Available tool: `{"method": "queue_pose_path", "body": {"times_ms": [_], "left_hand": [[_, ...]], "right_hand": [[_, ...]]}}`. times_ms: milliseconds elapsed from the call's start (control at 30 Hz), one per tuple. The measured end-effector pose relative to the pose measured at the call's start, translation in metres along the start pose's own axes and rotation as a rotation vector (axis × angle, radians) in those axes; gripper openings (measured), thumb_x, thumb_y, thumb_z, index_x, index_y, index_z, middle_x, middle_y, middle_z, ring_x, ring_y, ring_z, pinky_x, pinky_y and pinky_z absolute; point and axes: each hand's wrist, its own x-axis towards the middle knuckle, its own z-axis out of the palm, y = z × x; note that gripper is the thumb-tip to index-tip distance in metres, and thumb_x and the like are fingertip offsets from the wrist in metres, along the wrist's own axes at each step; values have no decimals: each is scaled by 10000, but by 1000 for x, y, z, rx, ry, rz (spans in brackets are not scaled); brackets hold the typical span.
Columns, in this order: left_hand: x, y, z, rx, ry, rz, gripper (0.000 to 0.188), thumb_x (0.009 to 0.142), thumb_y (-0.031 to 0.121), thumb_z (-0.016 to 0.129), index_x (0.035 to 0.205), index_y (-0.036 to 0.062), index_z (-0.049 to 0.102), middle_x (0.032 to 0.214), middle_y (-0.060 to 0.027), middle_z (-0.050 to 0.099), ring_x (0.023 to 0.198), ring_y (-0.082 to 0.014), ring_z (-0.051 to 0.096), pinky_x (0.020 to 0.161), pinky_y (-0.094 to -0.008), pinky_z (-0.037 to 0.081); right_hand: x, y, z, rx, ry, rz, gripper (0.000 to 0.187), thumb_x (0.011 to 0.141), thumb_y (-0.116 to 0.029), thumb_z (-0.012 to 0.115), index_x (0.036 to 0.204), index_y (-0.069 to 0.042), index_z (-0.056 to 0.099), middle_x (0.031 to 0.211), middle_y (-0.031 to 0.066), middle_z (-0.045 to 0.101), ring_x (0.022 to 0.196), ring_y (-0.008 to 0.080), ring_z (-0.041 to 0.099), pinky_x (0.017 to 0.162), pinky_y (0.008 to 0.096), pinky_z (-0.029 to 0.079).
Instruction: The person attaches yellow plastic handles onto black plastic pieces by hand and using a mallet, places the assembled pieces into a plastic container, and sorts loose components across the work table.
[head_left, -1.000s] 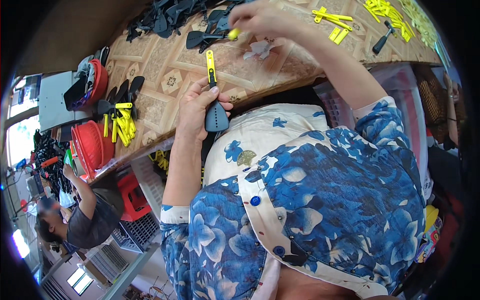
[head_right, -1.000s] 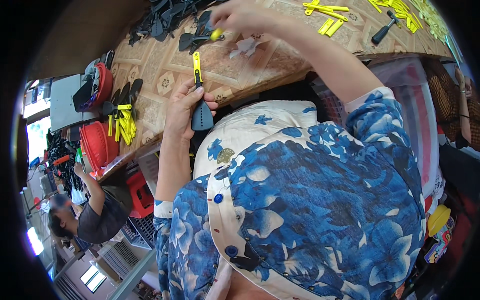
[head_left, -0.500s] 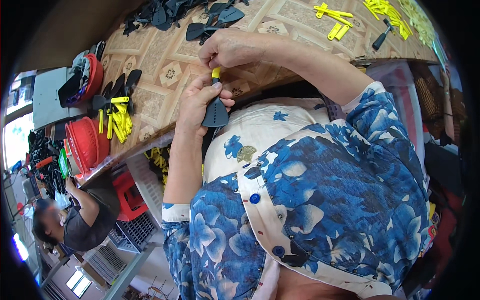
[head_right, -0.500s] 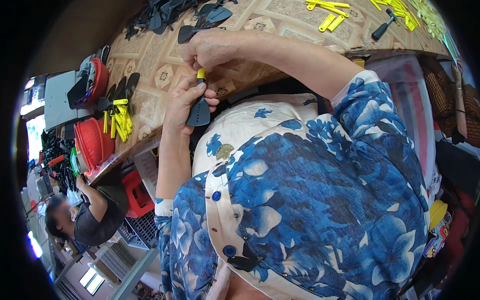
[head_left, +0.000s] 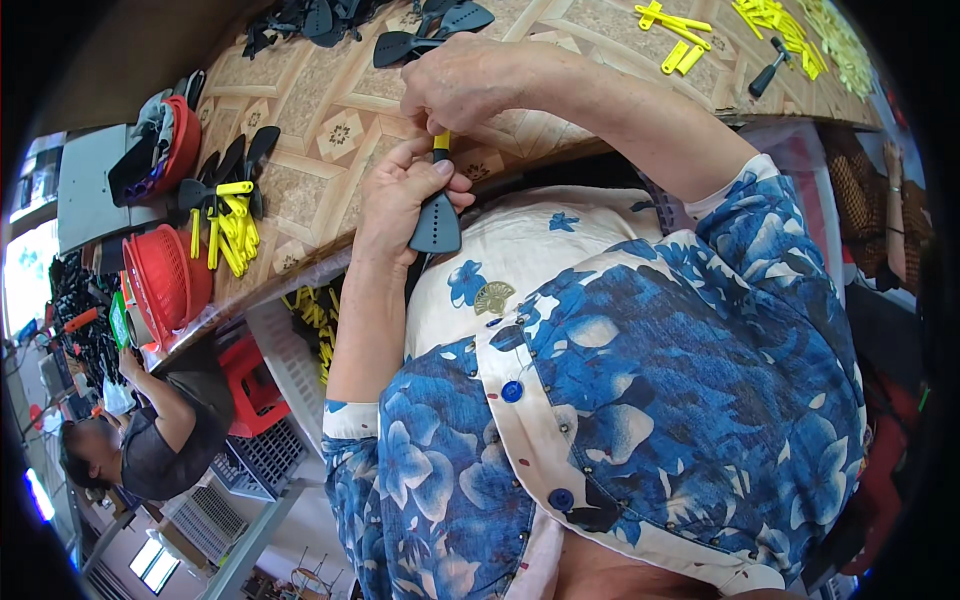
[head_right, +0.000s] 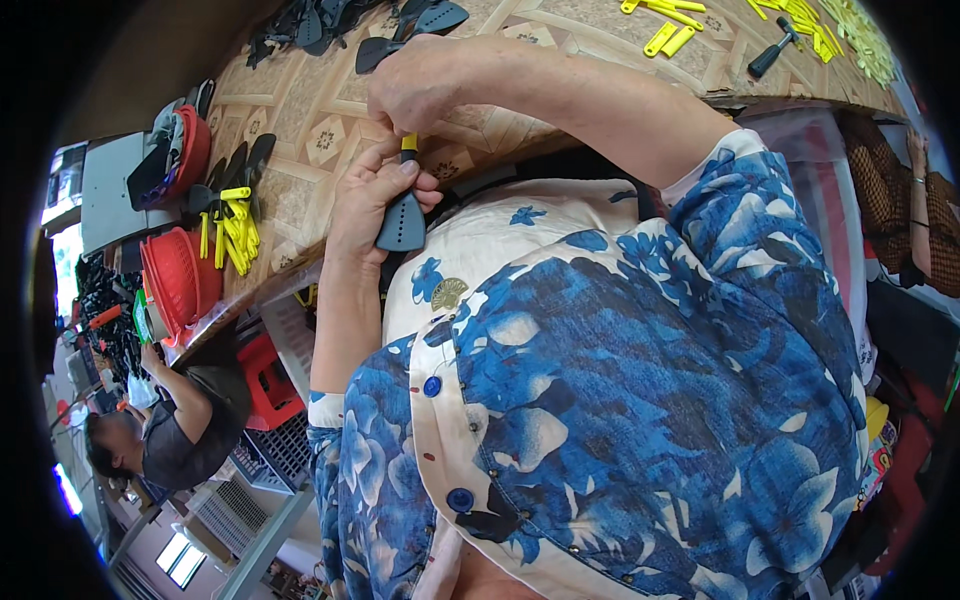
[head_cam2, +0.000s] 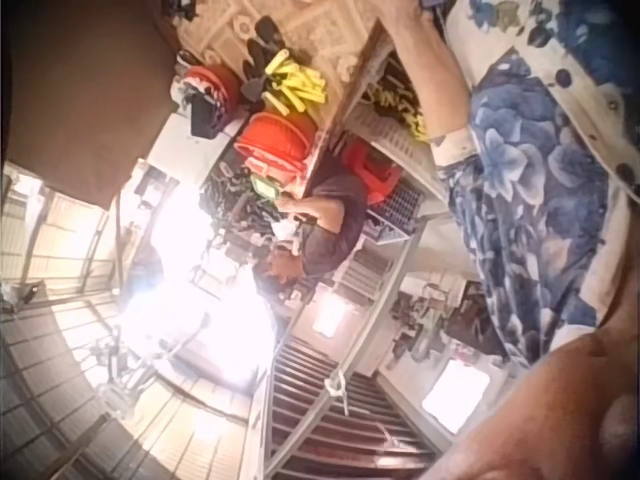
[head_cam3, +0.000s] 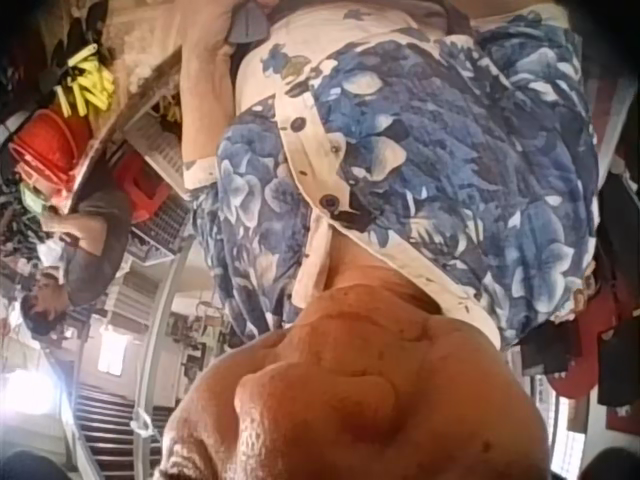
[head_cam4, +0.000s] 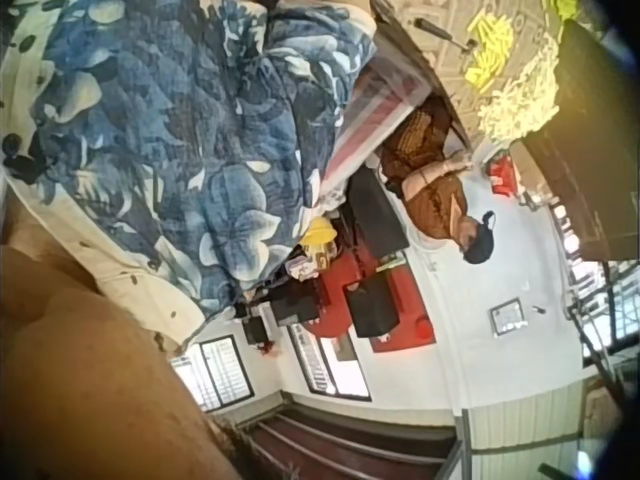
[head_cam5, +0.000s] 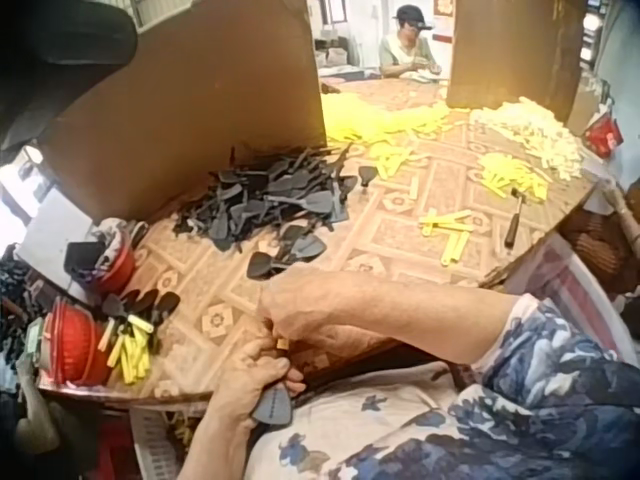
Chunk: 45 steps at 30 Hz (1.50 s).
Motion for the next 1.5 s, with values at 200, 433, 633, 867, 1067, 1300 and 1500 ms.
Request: {"method": "queue_pose_path", "body": {"times_ms": [200,433,633,867,1067,1300,1500], "left_hand": [[-1,1,2,23,17,23,413,890,23,668,1275,-48,538,828,-158,699,689,-238,718,630,-319,612],[-6,3,4,108,26,42,406,895,38,671,1270,-50,541,820,-147,695,707,-228,717,638,-320,614],[-15,22,20,741,74,61,319,924,87,651,1213,-39,604,756,-80,675,751,-146,686,692,-245,531],[-20,17,31,1198,228,418,201,868,172,657,1048,102,712,807,-191,692,765,-371,675,705,-455,506],[-18,15,36,1377,344,575,95,831,121,642,902,88,697,777,-182,677,756,-386,664,661,-477,498],[-16,25,26,1472,347,634,79,769,67,626,825,100,670,763,-167,671,711,-378,659,633,-489,493],[-10,21,32,1521,372,774,59,756,57,625,771,110,644,697,-115,648,681,-333,649,713,-462,512]], "right_hand": [[-3,7,17,-177,67,-34,110,856,-220,675,890,-168,766,959,59,671,914,269,665,791,439,454],[-10,11,23,-72,177,-48,102,828,-227,698,829,-132,735,930,47,656,986,221,602,858,392,420],[-34,11,41,-132,376,-178,139,797,-200,714,878,-87,718,909,72,657,976,234,618,889,383,436],[-44,4,35,-111,235,-139,134,771,-151,678,852,-49,711,805,102,682,830,260,665,862,386,439],[-47,0,53,-160,471,-211,140,740,-185,647,771,-56,690,738,97,677,740,264,668,793,380,458],[-32,-11,75,-67,679,-113,179,684,-224,692,745,-57,674,730,116,671,736,279,672,794,382,487],[-37,-10,68,124,610,44,248,671,-299,709,746,-63,727,746,171,701,754,326,702,674,431,547]]}}
